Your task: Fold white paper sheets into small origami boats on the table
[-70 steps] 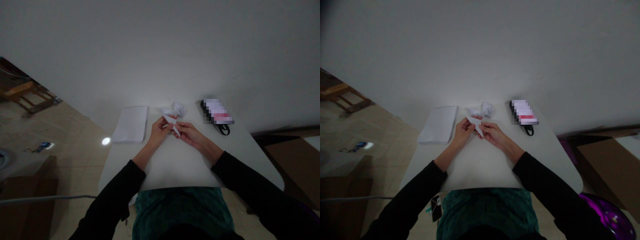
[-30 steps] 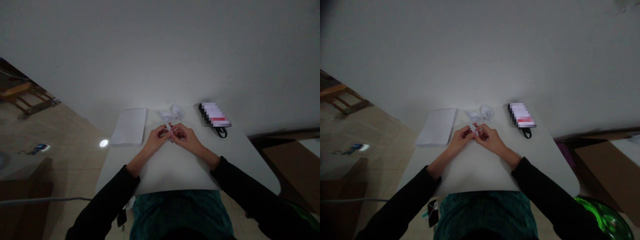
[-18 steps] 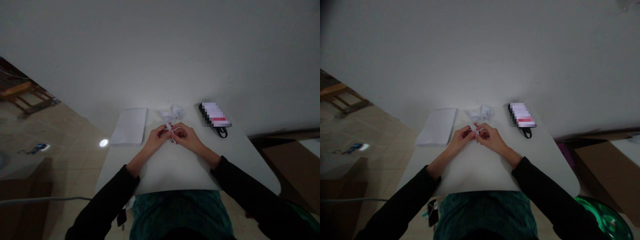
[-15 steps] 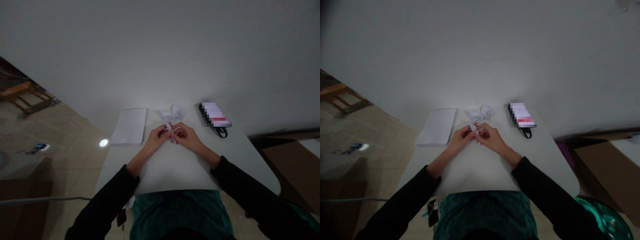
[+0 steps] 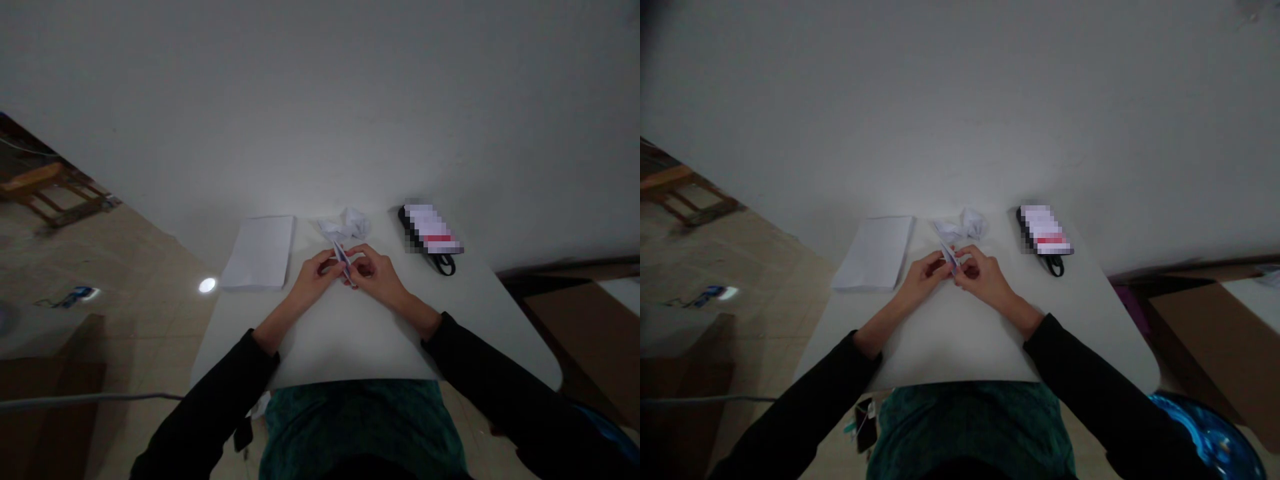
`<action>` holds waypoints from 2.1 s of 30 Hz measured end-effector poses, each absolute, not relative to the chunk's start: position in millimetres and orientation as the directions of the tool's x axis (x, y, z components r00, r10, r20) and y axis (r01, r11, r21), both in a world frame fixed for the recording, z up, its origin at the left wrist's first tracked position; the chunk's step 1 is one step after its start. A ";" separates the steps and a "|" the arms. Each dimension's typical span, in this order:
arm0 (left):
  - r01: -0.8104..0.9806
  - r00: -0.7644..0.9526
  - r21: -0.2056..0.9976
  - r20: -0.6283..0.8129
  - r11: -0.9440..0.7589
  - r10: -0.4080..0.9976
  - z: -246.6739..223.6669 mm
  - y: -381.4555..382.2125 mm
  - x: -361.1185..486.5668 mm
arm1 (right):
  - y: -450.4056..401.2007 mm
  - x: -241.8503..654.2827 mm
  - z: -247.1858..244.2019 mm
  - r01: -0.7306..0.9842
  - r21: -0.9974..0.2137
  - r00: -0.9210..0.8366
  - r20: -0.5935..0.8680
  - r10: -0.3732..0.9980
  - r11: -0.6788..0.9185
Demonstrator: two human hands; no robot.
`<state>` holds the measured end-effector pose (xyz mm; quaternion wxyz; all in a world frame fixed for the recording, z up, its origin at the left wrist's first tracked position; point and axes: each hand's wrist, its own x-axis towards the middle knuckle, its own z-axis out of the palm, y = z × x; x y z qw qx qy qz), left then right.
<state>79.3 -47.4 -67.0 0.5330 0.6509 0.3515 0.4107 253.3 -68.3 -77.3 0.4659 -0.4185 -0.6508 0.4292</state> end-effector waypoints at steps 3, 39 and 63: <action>0.088 0.376 0.967 0.191 -0.240 0.906 -66.7 -50.4 80.9 | -70.1 251.5 -79.4 0.253 -0.913 -0.170 0.284 0.944 0.321; -0.097 0.412 0.966 0.257 -0.239 0.874 -66.8 -55.5 83.4 | -69.3 246.9 -77.0 -0.073 -0.980 -0.083 0.189 0.979 0.183; -0.242 0.320 0.965 0.173 -0.095 0.931 -73.1 -45.6 80.1 | -62.5 252.5 -71.2 -0.226 -0.943 -0.183 0.289 0.940 0.245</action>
